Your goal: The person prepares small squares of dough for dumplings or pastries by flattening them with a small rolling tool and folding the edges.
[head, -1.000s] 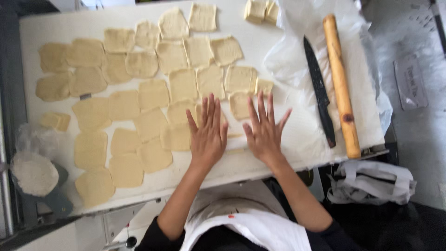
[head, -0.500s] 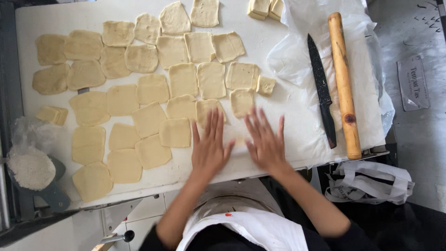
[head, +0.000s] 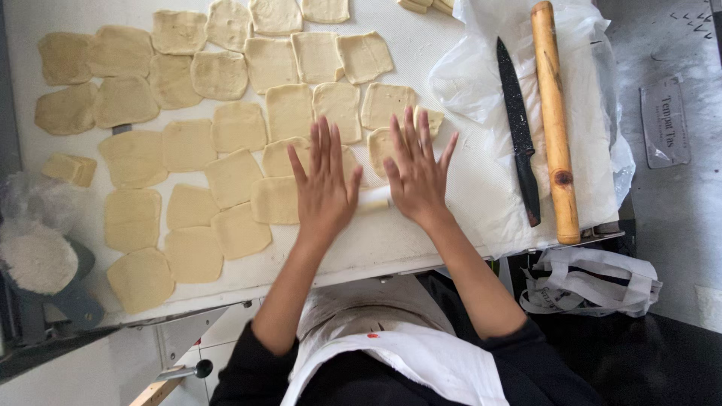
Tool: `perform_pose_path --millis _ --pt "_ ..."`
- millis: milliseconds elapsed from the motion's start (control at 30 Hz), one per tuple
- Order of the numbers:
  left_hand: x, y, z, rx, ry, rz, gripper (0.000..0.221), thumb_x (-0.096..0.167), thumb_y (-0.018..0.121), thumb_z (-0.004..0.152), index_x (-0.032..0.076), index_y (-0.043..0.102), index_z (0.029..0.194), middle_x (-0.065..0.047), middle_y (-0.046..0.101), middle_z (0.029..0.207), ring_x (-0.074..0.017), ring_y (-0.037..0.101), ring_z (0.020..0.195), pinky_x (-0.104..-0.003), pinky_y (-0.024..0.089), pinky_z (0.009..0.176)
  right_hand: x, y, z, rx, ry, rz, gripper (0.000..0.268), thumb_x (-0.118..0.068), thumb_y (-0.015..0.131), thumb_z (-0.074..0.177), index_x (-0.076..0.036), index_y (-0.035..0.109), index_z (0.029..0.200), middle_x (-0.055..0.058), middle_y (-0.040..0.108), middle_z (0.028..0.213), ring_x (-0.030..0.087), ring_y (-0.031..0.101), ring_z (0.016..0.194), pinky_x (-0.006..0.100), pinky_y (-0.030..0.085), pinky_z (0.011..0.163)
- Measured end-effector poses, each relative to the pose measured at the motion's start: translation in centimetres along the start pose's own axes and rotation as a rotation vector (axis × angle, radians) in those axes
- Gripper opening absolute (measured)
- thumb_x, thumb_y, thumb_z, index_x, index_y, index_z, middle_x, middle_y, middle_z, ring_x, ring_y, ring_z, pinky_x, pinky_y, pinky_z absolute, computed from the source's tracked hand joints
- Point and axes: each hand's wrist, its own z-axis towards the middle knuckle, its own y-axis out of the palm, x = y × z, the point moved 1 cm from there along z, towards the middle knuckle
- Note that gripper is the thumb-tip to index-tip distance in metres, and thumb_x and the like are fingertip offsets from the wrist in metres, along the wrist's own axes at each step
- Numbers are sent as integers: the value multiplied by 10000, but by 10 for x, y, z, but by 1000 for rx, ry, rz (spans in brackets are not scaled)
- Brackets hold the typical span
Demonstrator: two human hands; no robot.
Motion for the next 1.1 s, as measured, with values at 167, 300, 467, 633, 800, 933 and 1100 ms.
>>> perform_pose_path --millis 167,300,467,633,800,933,1100 --pt "17 -8 -41 65 77 -62 802 505 424 1017 40 170 1619 -150 130 1698 -239 80 1579 -592 -47 1234 -7 -20 -59 35 -134 86 702 -551 208 1075 -150 226 1650 79 162 1729 270 127 1605 676 -73 1225" --pt "-2 7 0 101 58 40 771 477 430 1079 34 164 1652 -160 146 1731 -249 92 1612 -589 -28 1269 1 -4 -10 25 -67 3 662 -490 224 1091 -137 249 1651 119 212 1728 313 158 1597 715 -63 1191" --pt "1 1 -21 94 66 27 855 518 460 1057 -28 159 1642 -210 151 1727 -298 105 1621 -557 30 1290 -11 -15 -39 84 -202 -36 711 -467 325 1056 -75 202 1636 122 261 1699 307 218 1577 686 5 1216" --pt "14 -9 -98 100 93 -287 992 618 488 998 -97 170 1606 -323 142 1687 -444 125 1598 -534 129 1287 -7 -18 -114 18 -247 181 708 -323 424 1045 44 201 1608 197 296 1674 349 275 1562 576 177 1253" --pt "20 -25 -99 87 295 -233 1067 650 682 777 -66 345 1493 -291 312 1575 -450 283 1474 -552 255 1175 4 -24 -119 11 -405 251 694 -264 462 1010 49 234 1586 193 328 1655 370 306 1544 563 201 1252" --pt "18 -8 -77 -14 663 -135 621 325 722 931 -41 562 1407 -157 573 1426 -312 564 1312 -419 490 1110 13 -27 -112 -26 -470 320 650 -246 505 1025 58 301 1562 195 433 1599 373 363 1521 544 240 1267" --pt "6 -16 -55 -96 750 -296 268 146 688 900 25 712 1138 -95 722 1049 -248 707 945 -363 577 823 11 -29 -110 77 -544 232 678 -316 677 947 66 442 1456 239 571 1408 380 520 1354 509 389 1168"
